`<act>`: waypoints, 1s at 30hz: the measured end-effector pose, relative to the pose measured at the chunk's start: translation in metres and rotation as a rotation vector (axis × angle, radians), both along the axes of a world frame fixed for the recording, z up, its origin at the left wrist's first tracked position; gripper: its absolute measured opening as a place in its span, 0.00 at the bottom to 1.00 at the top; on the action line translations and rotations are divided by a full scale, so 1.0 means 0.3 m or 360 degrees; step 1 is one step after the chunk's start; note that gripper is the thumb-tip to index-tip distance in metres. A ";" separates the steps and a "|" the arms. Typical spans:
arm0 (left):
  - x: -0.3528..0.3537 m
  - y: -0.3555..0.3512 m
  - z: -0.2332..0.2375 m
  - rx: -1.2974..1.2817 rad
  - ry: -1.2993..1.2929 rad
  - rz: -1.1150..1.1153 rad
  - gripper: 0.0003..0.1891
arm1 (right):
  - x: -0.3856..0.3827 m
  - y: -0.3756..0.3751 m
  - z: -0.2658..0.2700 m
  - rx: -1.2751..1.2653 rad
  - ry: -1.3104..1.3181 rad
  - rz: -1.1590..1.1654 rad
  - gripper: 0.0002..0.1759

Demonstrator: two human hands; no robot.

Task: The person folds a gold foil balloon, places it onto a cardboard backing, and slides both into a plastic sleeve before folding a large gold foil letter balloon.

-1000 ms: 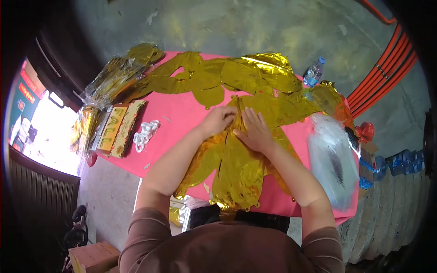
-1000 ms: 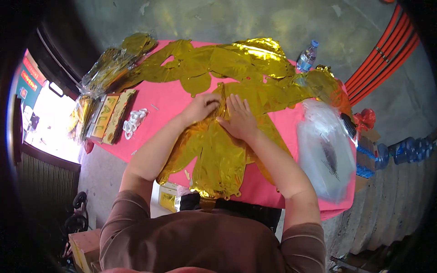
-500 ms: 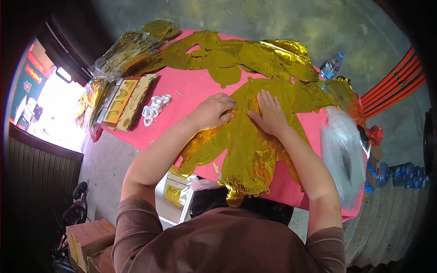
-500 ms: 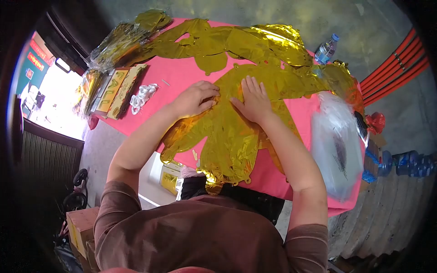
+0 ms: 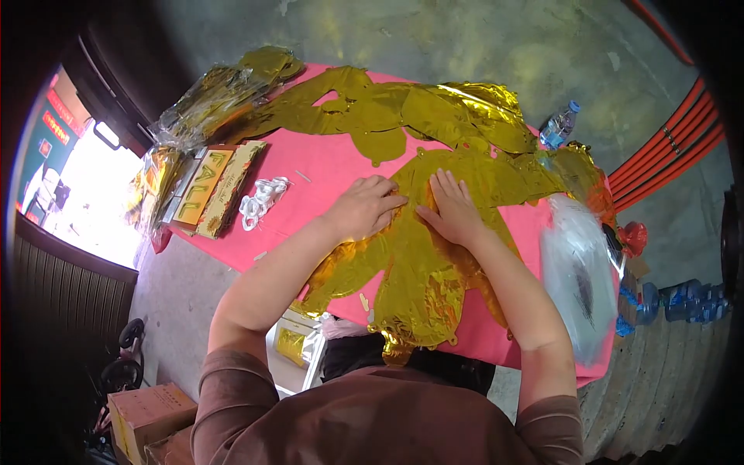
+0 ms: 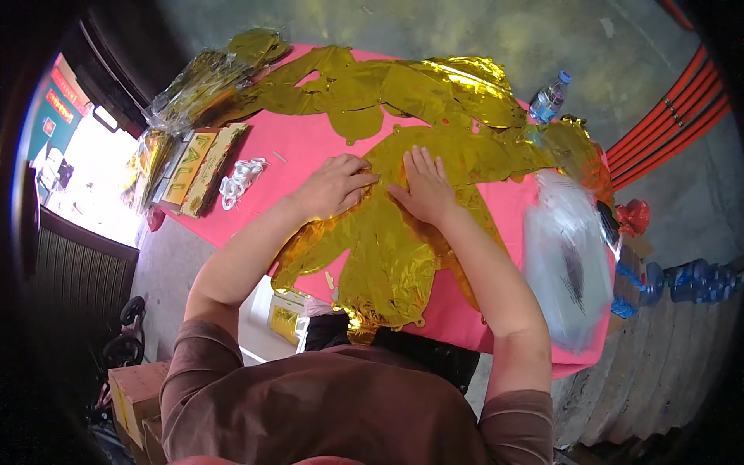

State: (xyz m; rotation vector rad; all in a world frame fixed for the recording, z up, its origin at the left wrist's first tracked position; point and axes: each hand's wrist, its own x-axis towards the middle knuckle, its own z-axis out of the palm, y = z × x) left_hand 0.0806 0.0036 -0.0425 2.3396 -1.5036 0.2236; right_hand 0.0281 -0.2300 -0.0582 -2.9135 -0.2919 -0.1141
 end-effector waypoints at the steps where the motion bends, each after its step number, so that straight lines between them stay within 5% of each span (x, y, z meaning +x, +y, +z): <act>1: 0.002 0.000 0.002 -0.0002 -0.0006 -0.0001 0.19 | 0.005 0.000 0.002 -0.0002 -0.0006 -0.0001 0.43; 30: 0.007 -0.004 -0.034 -0.0081 -0.0110 0.0038 0.18 | 0.024 0.004 0.011 -0.0160 0.0054 -0.0018 0.42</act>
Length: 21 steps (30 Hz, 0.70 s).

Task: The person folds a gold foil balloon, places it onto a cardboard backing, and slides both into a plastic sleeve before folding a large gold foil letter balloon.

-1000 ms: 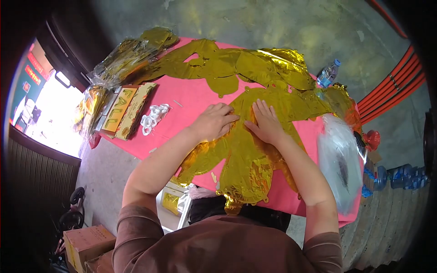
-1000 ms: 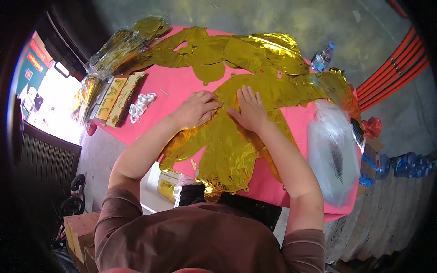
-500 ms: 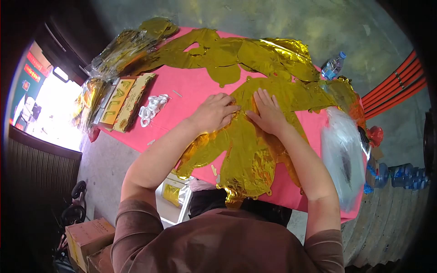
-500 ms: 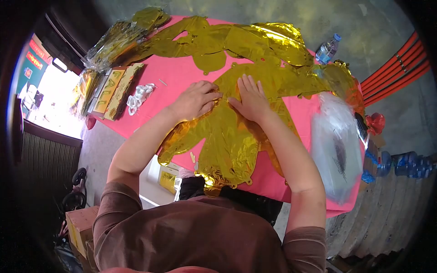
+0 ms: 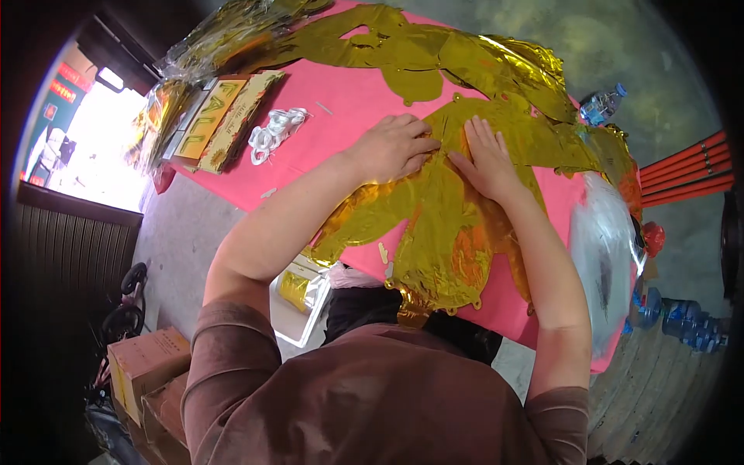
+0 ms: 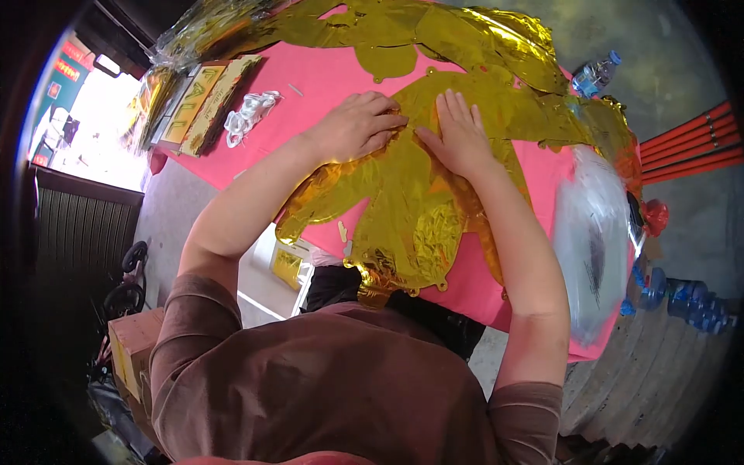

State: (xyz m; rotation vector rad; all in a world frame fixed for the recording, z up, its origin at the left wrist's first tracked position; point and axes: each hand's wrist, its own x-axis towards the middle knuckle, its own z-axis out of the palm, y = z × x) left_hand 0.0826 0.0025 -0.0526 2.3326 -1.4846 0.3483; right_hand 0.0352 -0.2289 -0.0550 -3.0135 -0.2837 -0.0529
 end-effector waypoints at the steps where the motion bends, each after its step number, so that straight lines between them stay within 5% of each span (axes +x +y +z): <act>1: 0.004 0.001 -0.002 -0.0004 0.0001 0.0003 0.18 | 0.001 0.000 -0.001 -0.0004 0.0001 0.0003 0.42; 21: -0.003 0.000 0.029 0.0183 0.0124 0.0030 0.17 | -0.011 0.029 -0.019 0.0054 -0.0084 -0.0090 0.42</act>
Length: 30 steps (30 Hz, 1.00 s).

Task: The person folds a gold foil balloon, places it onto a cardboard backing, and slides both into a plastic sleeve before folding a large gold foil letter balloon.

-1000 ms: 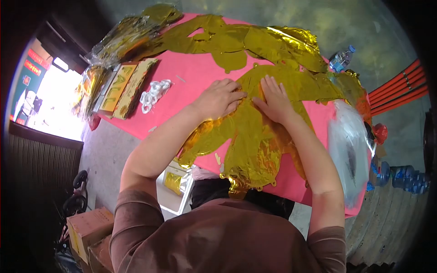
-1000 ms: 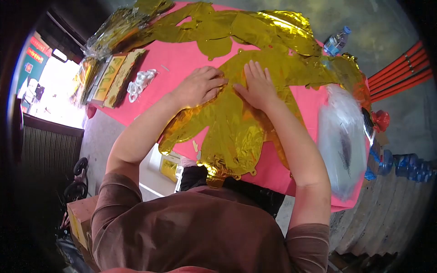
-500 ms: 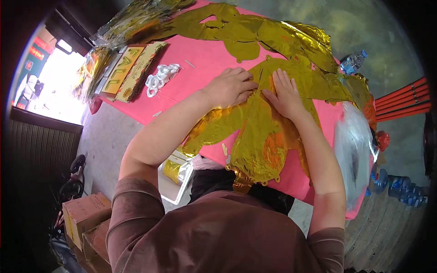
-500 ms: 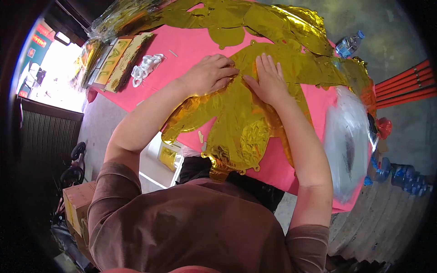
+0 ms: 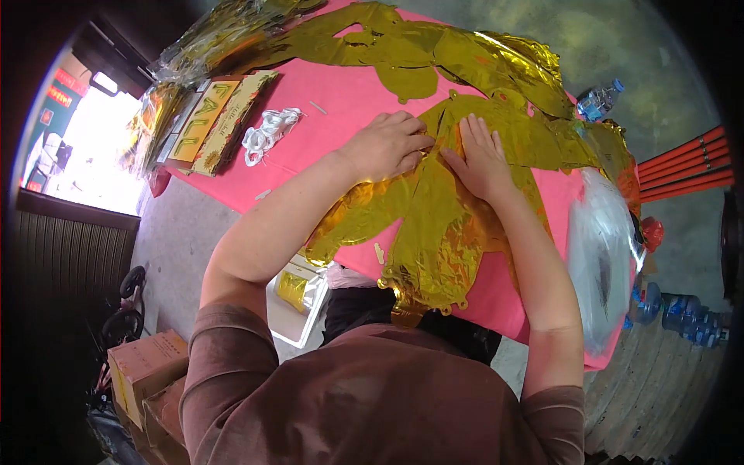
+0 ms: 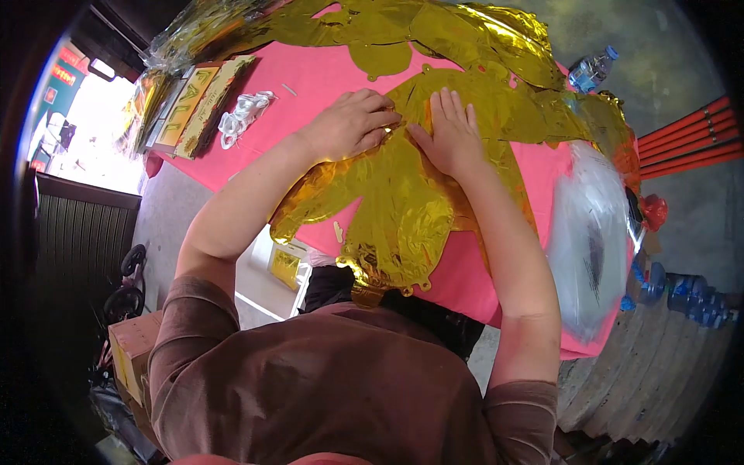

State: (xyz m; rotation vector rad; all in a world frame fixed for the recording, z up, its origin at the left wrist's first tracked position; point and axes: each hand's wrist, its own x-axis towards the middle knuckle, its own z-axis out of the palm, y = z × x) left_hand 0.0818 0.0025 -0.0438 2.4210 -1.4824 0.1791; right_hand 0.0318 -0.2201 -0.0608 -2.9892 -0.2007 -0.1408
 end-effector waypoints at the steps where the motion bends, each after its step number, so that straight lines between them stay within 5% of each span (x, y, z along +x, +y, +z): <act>1: 0.000 -0.001 -0.003 0.0002 0.0000 -0.0003 0.17 | -0.001 0.001 0.000 0.0002 0.0000 -0.0003 0.42; 13: -0.003 0.016 0.048 -0.0284 0.0151 -0.0066 0.19 | -0.007 -0.004 -0.015 0.0042 -0.0118 0.0027 0.41; 17: -0.155 0.100 0.229 -0.0169 0.0668 0.0417 0.15 | -0.006 -0.011 -0.028 0.0072 -0.0183 0.0072 0.41; 23: -0.475 0.252 0.305 0.0326 0.1913 0.0156 0.26 | -0.012 -0.001 -0.024 0.0096 -0.0228 0.0076 0.42; 25: -0.552 0.248 0.187 0.0156 0.2360 0.0251 0.25 | -0.009 -0.002 -0.020 0.0097 -0.0236 0.0067 0.42; 30: -0.688 0.175 0.011 -0.0614 0.2513 0.0428 0.21 | -0.011 0.001 -0.013 0.0084 -0.0156 0.0047 0.42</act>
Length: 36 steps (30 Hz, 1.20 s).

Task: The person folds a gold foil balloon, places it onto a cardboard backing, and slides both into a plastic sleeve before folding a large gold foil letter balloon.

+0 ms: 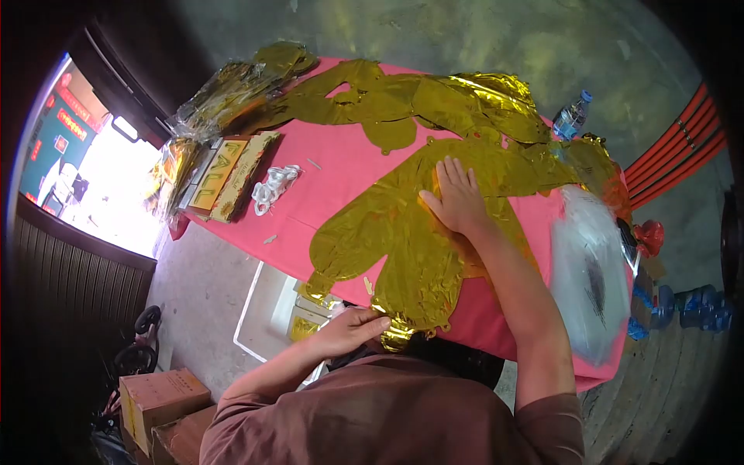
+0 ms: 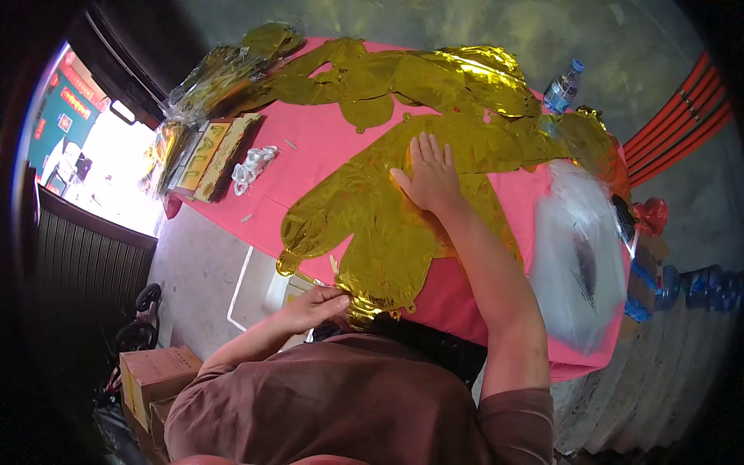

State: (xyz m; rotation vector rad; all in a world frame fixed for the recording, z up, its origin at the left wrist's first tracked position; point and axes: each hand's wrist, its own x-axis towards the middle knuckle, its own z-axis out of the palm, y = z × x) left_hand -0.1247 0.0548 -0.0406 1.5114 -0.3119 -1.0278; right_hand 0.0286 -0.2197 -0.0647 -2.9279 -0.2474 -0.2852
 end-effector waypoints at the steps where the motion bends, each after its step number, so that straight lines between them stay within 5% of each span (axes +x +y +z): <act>1: -0.013 -0.019 0.000 -0.0036 0.0051 0.0174 0.20 | -0.001 0.000 0.002 -0.0002 -0.0006 -0.0003 0.42; 5: -0.046 -0.083 0.051 -0.0265 0.0573 0.0463 0.17 | 0.004 0.001 0.001 0.0008 0.0023 -0.0011 0.43; 29: -0.057 -0.090 0.055 -0.0258 0.0118 0.0584 0.18 | 0.013 0.000 -0.011 -0.0017 0.0010 0.0005 0.43; 36: -0.058 -0.063 -0.048 -0.0157 0.0133 0.0454 0.19 | 0.022 -0.010 -0.016 -0.0018 -0.0006 -0.0003 0.42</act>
